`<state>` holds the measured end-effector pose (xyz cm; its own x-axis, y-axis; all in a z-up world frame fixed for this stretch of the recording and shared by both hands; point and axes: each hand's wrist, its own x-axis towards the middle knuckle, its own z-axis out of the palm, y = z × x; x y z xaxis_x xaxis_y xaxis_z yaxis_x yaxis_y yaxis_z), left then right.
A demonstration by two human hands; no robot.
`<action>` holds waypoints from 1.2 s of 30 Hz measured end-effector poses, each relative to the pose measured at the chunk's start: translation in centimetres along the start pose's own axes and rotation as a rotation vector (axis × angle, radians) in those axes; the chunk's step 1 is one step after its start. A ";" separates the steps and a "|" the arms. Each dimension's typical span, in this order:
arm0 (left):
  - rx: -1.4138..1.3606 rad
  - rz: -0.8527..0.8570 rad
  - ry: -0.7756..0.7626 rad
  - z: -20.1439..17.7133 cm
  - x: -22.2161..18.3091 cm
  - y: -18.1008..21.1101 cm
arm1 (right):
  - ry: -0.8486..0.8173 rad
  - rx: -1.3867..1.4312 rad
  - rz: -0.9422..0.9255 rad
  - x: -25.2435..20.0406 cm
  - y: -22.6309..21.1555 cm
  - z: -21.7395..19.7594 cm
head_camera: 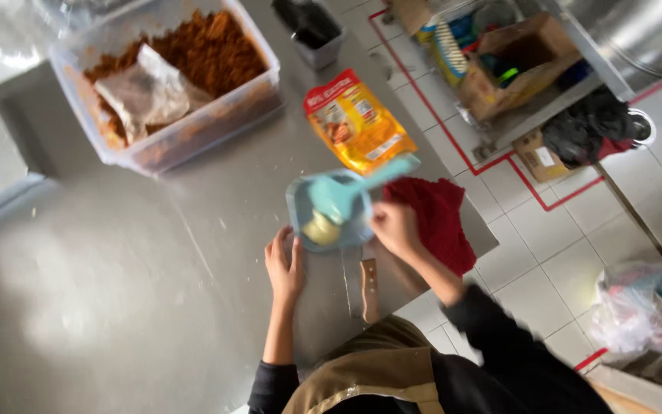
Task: The person arranges bread from a cutting board into metal trays and سپس prepares small plastic containers.
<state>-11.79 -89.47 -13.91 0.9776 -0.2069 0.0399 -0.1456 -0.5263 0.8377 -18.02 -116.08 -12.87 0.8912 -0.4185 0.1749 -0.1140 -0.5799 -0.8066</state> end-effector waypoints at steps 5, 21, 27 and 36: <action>0.089 -0.095 0.061 0.1 1.2 -1.7 | -0.089 -0.014 -0.144 8.1 1.0 9.0; 0.549 0.107 0.210 1.6 0.7 0.9 | -0.416 0.318 -0.156 6.3 1.2 -8.4; 0.577 0.038 0.403 10.2 -4.5 14.3 | -0.333 0.175 0.157 7.6 15.0 -24.6; 0.301 0.149 0.257 29.6 -0.8 29.9 | -0.514 0.318 0.112 13.2 24.2 -32.7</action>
<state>-21.48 -129.45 -5.03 0.9432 -0.1064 0.3148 -0.2887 -0.7314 0.6178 -23.42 -158.49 -11.62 0.9880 -0.0287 -0.1515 -0.1534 -0.2819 -0.9471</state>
